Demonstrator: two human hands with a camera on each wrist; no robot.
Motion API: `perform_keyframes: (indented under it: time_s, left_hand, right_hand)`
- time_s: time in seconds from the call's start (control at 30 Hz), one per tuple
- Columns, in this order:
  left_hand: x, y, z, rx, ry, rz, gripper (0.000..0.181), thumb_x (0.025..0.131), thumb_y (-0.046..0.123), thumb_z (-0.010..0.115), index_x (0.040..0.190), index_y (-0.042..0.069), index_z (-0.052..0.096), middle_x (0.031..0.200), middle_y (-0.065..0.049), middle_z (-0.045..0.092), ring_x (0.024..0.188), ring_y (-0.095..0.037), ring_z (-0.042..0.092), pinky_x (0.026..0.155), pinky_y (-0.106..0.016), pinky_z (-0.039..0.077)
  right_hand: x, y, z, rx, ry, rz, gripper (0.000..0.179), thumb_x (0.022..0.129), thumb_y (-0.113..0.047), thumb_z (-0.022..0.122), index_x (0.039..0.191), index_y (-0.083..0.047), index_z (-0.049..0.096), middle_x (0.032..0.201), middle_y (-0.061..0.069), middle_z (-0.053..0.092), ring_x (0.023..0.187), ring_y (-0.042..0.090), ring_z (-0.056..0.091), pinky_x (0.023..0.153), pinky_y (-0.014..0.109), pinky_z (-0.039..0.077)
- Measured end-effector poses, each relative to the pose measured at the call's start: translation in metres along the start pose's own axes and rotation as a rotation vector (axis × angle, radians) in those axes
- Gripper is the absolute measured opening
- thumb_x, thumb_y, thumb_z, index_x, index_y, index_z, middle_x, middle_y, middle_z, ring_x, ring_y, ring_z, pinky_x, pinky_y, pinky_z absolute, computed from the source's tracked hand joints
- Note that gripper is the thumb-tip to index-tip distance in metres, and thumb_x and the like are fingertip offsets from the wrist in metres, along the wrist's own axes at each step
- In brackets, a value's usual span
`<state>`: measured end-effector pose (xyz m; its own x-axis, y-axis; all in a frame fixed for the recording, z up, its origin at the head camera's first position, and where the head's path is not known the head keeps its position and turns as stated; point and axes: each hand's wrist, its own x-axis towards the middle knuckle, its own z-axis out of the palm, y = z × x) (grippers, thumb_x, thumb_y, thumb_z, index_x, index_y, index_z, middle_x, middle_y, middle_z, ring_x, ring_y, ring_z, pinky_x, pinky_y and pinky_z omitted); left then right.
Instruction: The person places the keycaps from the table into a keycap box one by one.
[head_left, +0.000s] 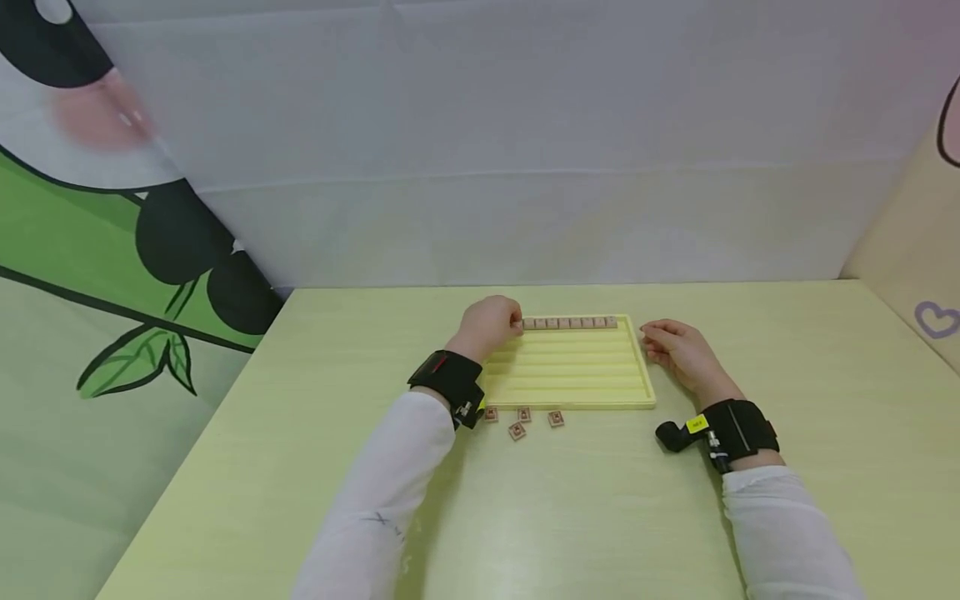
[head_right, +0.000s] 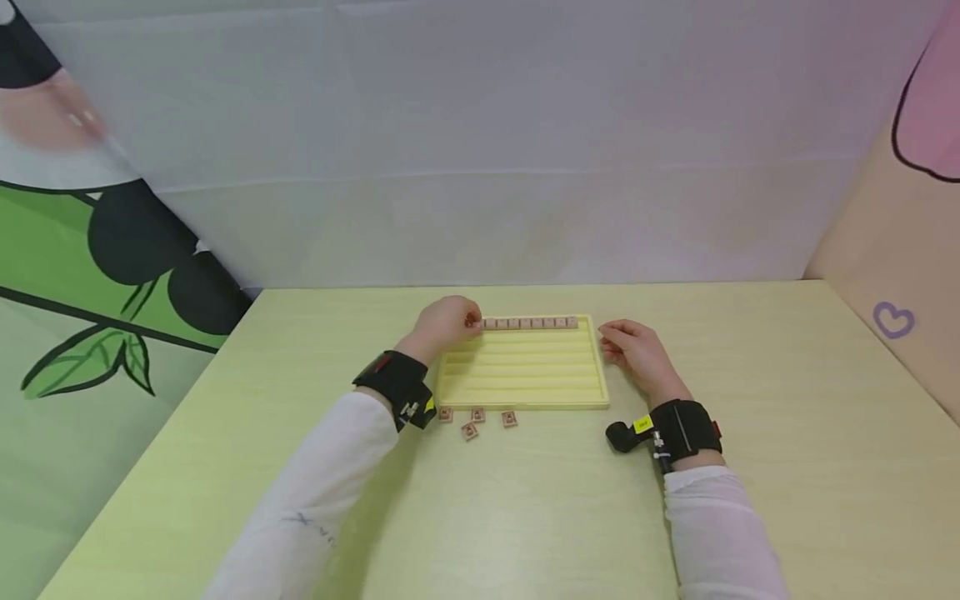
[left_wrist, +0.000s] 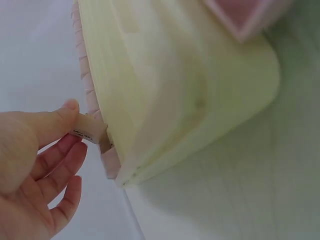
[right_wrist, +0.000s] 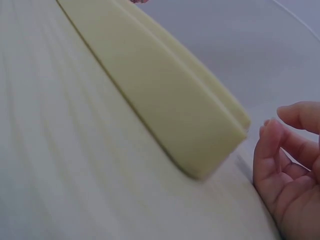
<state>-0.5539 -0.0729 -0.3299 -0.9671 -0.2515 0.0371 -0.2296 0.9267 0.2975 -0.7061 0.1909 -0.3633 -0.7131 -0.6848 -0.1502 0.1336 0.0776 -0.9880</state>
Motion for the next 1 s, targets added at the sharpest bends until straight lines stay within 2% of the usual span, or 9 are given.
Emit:
perform_keyframes:
  time_s: [0.2,0.4,0.7,1.0]
  left_hand:
    - [0.0003,-0.0001,0.0046,0.048,-0.036,-0.048,0.014,0.090,0.018,0.065,0.100,0.009,0.070,0.102,-0.006,0.068,0.087,-0.019,0.060,0.079,-0.033,0.048]
    - [0.0020,0.0013,0.0057,0.017,-0.046,-0.031,0.016,0.090,0.015,0.065,0.102,0.006,0.069,0.104,-0.009,0.068,0.093,-0.022,0.061,0.084,-0.034,0.048]
    - [0.0056,0.0029,0.0096,0.063,-0.038,-0.005,0.013,0.090,0.012,0.065,0.099,0.005,0.069,0.101,-0.008,0.068,0.092,-0.022,0.062,0.083,-0.034,0.049]
    - [0.0094,0.0016,0.0100,0.050,-0.065,-0.018,0.014,0.090,0.011,0.064,0.102,0.006,0.069,0.105,-0.008,0.067,0.097,-0.023,0.061,0.086,-0.034,0.049]
  right_hand:
    - [0.0005,0.0007,-0.0002,0.014,-0.003,0.006,0.011,0.098,-0.016,0.051,0.100,-0.007,0.057,0.078,-0.006,0.059,0.067,0.002,0.053,0.062,0.013,0.048]
    - [-0.0004,0.0006,-0.0016,0.007,0.007,0.003,0.010,0.098,-0.016,0.051,0.099,-0.008,0.056,0.078,-0.006,0.059,0.067,0.002,0.053,0.062,0.013,0.048]
    - [0.0001,0.0015,-0.0033,0.005,0.009,0.001,0.009,0.098,-0.016,0.051,0.098,-0.009,0.057,0.078,-0.006,0.059,0.067,0.002,0.053,0.062,0.013,0.048]
    - [0.0028,0.0010,-0.0018,0.005,0.008,0.004,0.013,0.097,-0.017,0.052,0.102,-0.005,0.055,0.079,-0.006,0.059,0.067,0.002,0.053,0.062,0.013,0.048]
